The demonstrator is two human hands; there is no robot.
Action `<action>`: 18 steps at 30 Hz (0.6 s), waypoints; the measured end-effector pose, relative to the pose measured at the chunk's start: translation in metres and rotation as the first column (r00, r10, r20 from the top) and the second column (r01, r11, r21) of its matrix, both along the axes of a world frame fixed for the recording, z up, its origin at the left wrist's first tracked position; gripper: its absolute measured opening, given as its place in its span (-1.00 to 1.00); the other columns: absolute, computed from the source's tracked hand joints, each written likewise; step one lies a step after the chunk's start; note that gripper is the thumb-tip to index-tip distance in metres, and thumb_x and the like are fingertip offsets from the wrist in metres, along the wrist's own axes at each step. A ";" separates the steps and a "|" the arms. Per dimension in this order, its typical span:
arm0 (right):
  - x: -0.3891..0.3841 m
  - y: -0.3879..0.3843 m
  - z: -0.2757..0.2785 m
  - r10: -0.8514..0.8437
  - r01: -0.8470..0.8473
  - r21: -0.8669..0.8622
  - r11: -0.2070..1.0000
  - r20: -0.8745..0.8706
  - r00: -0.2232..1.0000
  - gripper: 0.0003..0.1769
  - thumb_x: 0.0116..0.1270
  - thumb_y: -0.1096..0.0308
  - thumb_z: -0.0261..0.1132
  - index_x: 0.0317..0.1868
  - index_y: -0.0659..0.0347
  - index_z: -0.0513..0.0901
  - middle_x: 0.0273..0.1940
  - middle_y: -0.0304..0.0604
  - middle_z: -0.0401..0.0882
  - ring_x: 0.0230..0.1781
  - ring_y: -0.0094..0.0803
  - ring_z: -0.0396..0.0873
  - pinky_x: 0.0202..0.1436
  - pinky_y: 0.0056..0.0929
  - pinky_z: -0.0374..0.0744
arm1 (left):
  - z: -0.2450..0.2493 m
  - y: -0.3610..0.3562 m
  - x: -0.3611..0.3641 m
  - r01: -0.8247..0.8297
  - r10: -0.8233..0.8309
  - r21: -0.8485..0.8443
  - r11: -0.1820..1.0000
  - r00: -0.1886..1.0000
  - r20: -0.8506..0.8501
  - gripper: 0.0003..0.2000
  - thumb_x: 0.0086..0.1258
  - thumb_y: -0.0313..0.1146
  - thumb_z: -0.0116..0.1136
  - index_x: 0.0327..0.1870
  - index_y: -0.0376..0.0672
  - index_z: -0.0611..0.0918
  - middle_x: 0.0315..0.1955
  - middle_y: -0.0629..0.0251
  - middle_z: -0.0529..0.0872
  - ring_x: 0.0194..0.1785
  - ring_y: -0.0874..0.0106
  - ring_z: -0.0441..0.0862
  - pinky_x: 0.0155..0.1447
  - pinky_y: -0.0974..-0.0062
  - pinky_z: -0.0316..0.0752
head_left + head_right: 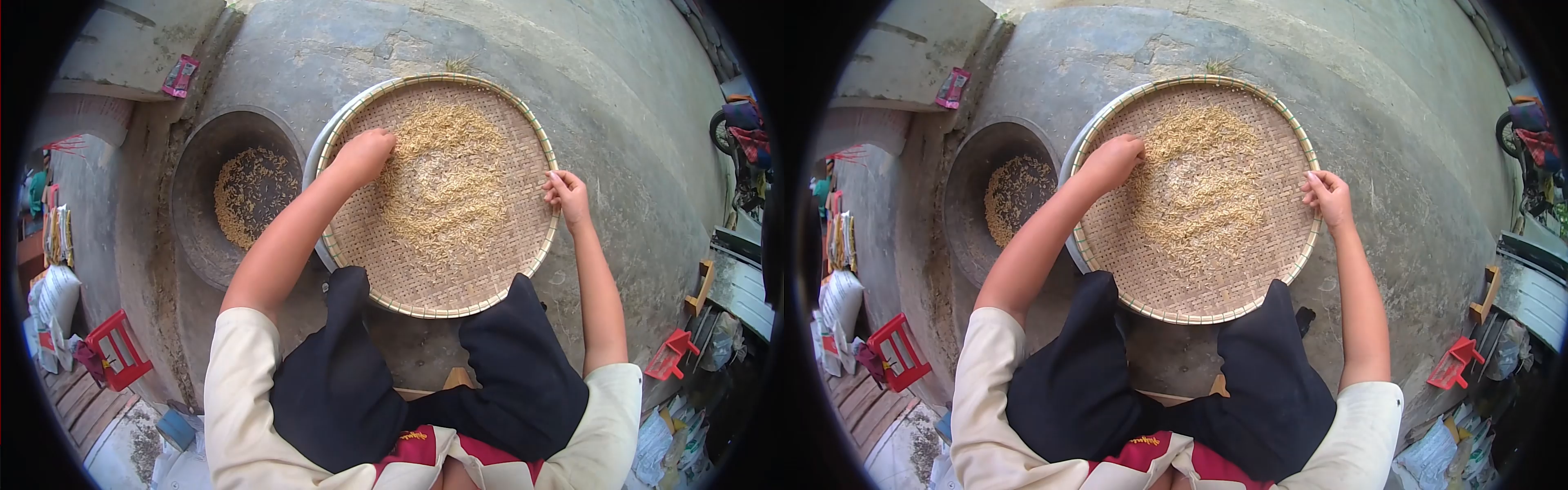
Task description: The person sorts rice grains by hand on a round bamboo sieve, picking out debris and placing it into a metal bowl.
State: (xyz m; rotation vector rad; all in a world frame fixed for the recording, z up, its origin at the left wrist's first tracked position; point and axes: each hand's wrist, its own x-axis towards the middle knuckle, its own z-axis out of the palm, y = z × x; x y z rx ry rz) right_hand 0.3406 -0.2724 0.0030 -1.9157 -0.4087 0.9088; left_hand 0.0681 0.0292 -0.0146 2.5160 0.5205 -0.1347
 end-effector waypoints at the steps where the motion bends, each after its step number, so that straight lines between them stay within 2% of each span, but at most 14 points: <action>1: 0.001 0.000 -0.001 -0.001 0.001 0.004 1.000 -0.004 1.000 -0.73 0.32 0.24 0.22 -0.15 0.29 0.62 -0.41 -0.24 0.61 -0.58 -0.66 0.52 -0.53 -0.75 0.44 | 0.002 0.000 -0.001 0.035 -0.036 0.040 0.999 0.999 0.003 -0.92 0.19 -0.50 0.12 -0.32 -0.25 0.56 -0.29 0.09 0.59 -0.11 0.12 0.55 -0.04 0.27 0.46; 2: 0.001 0.000 -0.001 -0.002 0.002 0.007 1.000 -0.007 1.000 -0.73 0.33 0.24 0.22 -0.15 0.29 0.62 -0.41 -0.24 0.61 -0.58 -0.66 0.52 -0.53 -0.75 0.44 | 0.002 0.000 -0.001 0.071 -0.071 0.080 0.994 0.997 0.005 -0.92 0.20 -0.49 0.12 -0.32 -0.26 0.56 -0.30 0.09 0.59 -0.12 0.12 0.55 -0.04 0.26 0.46; 6: 0.000 0.001 0.001 -0.002 0.002 0.000 1.000 -0.002 1.000 -0.73 0.33 0.24 0.21 -0.15 0.29 0.62 -0.41 -0.24 0.61 -0.57 -0.65 0.53 -0.53 -0.75 0.44 | 0.007 0.002 -0.005 0.057 -0.056 0.064 0.996 0.998 -0.014 -0.92 0.21 -0.49 0.11 -0.31 -0.27 0.56 -0.30 0.09 0.59 -0.14 0.11 0.56 -0.04 0.26 0.45; 8: -0.001 0.001 0.002 -0.008 0.008 -0.008 1.000 0.002 1.000 -0.73 0.33 0.24 0.21 -0.15 0.28 0.62 -0.42 -0.25 0.62 -0.58 -0.65 0.53 -0.53 -0.75 0.44 | 0.013 0.005 -0.013 -0.003 0.009 -0.055 0.999 0.994 0.106 -0.91 0.21 -0.49 0.15 -0.31 -0.28 0.56 -0.32 0.12 0.60 -0.19 0.14 0.57 -0.09 0.30 0.46; 9: -0.001 0.001 0.002 -0.008 0.008 -0.010 1.000 0.004 1.000 -0.73 0.33 0.24 0.21 -0.15 0.28 0.62 -0.42 -0.25 0.62 -0.58 -0.65 0.53 -0.53 -0.75 0.44 | 0.023 0.005 -0.020 -0.002 0.009 -0.056 0.998 0.994 0.108 -0.91 0.21 -0.49 0.15 -0.31 -0.28 0.56 -0.32 0.12 0.60 -0.19 0.14 0.57 -0.09 0.30 0.46; 11: -0.001 0.000 0.001 -0.016 0.016 0.005 1.000 0.001 1.000 -0.74 0.34 0.24 0.20 -0.15 0.28 0.62 -0.42 -0.25 0.62 -0.58 -0.65 0.53 -0.53 -0.75 0.44 | 0.050 0.005 -0.043 -0.127 0.168 -0.181 0.975 0.958 0.234 -0.92 0.19 -0.54 0.15 -0.32 -0.29 0.56 -0.35 0.11 0.61 -0.23 0.20 0.59 -0.13 0.34 0.47; 13: 0.000 0.000 0.003 -0.021 0.021 0.007 1.000 0.000 1.000 -0.74 0.34 0.24 0.20 -0.16 0.28 0.62 -0.42 -0.25 0.62 -0.58 -0.66 0.53 -0.53 -0.75 0.44 | 0.078 0.002 -0.074 -0.283 0.328 -0.212 0.936 0.917 0.226 -0.92 0.22 -0.52 0.17 -0.31 -0.30 0.56 -0.36 0.12 0.60 -0.28 0.24 0.58 -0.16 0.39 0.47; 15: -0.001 0.000 0.001 -0.027 0.027 0.010 1.000 -0.005 1.000 -0.75 0.34 0.25 0.20 -0.16 0.28 0.62 -0.42 -0.25 0.62 -0.58 -0.66 0.53 -0.53 -0.76 0.44 | 0.082 0.009 -0.114 -0.439 0.457 -0.130 0.889 0.855 0.246 -0.93 0.20 -0.55 0.17 -0.33 -0.30 0.56 -0.37 0.13 0.60 -0.29 0.27 0.59 -0.18 0.40 0.47; 16: 0.000 0.000 0.000 -0.022 0.022 0.014 1.000 -0.001 1.000 -0.75 0.34 0.24 0.20 -0.17 0.28 0.62 -0.42 -0.26 0.62 -0.58 -0.66 0.53 -0.53 -0.76 0.44 | 0.084 0.011 -0.132 -0.497 0.496 -0.048 0.867 0.845 0.202 -0.95 0.21 -0.55 0.14 -0.33 -0.29 0.56 -0.36 0.13 0.61 -0.27 0.24 0.59 -0.17 0.38 0.47; 17: 0.000 -0.001 0.000 -0.018 0.018 0.018 1.000 0.005 1.000 -0.75 0.34 0.24 0.20 -0.17 0.28 0.62 -0.42 -0.26 0.62 -0.57 -0.66 0.53 -0.53 -0.76 0.43 | 0.087 0.014 -0.149 -0.547 0.535 0.036 0.837 0.829 0.163 -0.96 0.23 -0.54 0.11 -0.33 -0.29 0.57 -0.35 0.13 0.61 -0.26 0.22 0.60 -0.16 0.35 0.47; 18: 0.000 -0.001 0.000 -0.023 0.023 0.019 1.000 0.005 1.000 -0.75 0.34 0.24 0.20 -0.17 0.28 0.62 -0.42 -0.26 0.62 -0.57 -0.66 0.53 -0.53 -0.76 0.43 | 0.081 0.016 -0.169 -0.542 0.530 0.037 0.839 0.832 0.164 -0.96 0.23 -0.54 0.11 -0.33 -0.29 0.57 -0.35 0.13 0.61 -0.26 0.22 0.60 -0.16 0.35 0.47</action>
